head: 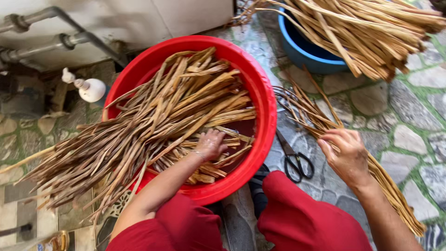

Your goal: The person sits on a tiled floor and processes long, dried plant strips. They repeatedly pick up strips from a red basin, pull them apart by hand, and place the separated pieces into a blue basin. A pair of scissors is visible on the floor but is not used during the clip.

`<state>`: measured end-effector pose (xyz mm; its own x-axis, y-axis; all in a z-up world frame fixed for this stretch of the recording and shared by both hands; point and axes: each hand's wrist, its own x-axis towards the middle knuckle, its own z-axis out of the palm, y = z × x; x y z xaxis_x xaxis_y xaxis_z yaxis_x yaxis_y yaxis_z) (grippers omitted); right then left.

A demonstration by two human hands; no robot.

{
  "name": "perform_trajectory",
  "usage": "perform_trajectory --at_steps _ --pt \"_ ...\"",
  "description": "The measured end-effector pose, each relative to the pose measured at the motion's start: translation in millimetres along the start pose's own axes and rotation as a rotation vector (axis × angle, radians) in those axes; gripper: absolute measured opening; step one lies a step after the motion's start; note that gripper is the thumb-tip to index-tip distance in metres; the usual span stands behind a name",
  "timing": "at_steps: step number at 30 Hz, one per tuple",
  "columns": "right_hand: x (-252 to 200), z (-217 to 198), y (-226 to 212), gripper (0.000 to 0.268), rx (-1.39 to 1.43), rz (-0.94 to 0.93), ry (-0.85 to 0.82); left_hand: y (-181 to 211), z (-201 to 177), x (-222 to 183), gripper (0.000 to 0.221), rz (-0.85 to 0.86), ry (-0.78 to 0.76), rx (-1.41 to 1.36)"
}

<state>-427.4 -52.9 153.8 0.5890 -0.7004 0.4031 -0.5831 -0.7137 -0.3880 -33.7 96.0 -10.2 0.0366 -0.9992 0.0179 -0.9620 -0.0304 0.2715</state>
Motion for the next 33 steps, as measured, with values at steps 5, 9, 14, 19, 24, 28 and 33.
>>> perform_trajectory --at_steps 5,9,14,19,24,28,33 --pt "78 31 -62 0.014 0.237 -0.054 -0.187 -5 8 6 0.025 -0.063 0.031 -0.122" --pt "107 71 -94 0.029 0.392 0.191 -0.468 -6 -23 25 0.024 -0.079 0.368 -0.509" --pt "135 105 -123 0.048 1.018 0.204 -0.619 30 -122 30 0.024 -0.309 0.203 -0.798" --pt "151 92 -160 0.046 1.452 0.342 -0.560 61 -170 47 0.025 -0.065 0.281 -0.801" --pt "168 87 -168 0.039 1.580 0.345 -0.260 72 -182 76 0.028 -0.052 0.235 -0.734" --pt "177 78 -159 0.031 1.662 0.376 -0.022 87 -190 84 0.026 0.017 0.387 -0.495" --pt "207 87 -103 0.025 1.996 0.782 0.107 123 -173 92 0.029 -0.004 0.417 -0.437"
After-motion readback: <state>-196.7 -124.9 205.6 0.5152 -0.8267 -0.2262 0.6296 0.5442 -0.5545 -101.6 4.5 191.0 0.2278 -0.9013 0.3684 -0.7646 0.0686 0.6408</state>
